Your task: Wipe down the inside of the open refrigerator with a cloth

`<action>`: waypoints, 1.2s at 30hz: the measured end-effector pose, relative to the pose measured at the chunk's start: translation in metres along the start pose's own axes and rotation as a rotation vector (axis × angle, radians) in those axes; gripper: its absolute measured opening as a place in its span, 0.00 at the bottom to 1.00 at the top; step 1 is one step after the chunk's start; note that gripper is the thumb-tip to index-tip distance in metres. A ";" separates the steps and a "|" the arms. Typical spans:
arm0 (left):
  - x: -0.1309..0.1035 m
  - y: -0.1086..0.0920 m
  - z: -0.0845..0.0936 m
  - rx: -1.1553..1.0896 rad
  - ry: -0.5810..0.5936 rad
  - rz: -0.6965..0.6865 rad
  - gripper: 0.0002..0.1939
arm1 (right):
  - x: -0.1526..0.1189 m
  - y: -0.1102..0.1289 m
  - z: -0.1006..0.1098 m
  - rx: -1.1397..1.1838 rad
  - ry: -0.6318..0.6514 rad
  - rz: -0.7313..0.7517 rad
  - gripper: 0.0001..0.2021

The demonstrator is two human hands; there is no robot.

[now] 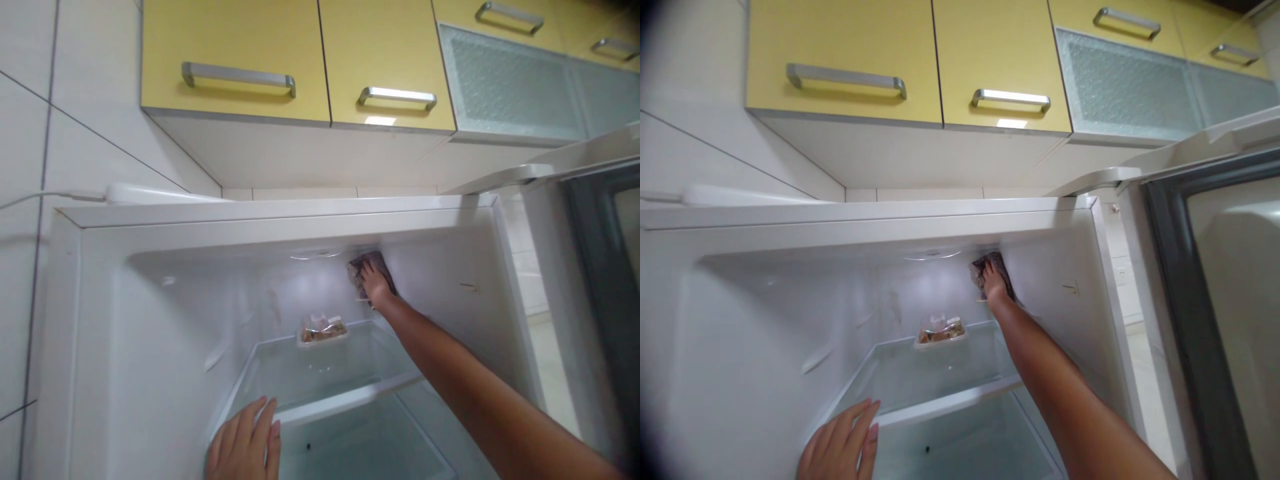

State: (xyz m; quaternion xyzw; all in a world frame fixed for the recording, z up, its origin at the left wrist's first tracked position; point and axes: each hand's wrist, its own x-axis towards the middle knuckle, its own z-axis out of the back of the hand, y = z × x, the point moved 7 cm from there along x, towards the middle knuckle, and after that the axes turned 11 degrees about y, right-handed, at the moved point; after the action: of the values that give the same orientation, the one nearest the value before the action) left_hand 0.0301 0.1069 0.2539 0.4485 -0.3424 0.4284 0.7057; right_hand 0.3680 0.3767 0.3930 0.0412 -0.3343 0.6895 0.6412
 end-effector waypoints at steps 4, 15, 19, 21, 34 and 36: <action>0.003 -0.001 0.007 -0.034 0.016 0.025 0.13 | -0.038 -0.003 0.021 -0.030 -0.007 -0.014 0.24; 0.007 -0.001 0.014 -0.084 0.127 0.111 0.13 | -0.159 -0.012 0.091 -0.114 -0.102 -0.040 0.25; 0.006 0.001 0.013 -0.113 0.149 0.140 0.13 | -0.199 -0.011 0.100 -0.165 -0.089 -0.017 0.23; 0.004 0.002 0.009 -0.133 0.159 0.146 0.14 | -0.218 -0.010 0.100 -0.191 -0.086 -0.005 0.24; 0.007 0.001 0.017 -0.135 0.102 0.147 0.12 | -0.190 -0.010 0.115 -0.116 -0.086 -0.105 0.23; 0.006 0.000 0.017 -0.117 0.082 0.136 0.12 | -0.169 -0.013 0.118 -0.084 -0.127 -0.127 0.24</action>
State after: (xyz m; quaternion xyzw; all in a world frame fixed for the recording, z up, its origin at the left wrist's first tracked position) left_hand 0.0309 0.0924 0.2652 0.3642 -0.3674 0.4725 0.7135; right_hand 0.3655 0.1704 0.4072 0.0791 -0.3994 0.6289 0.6624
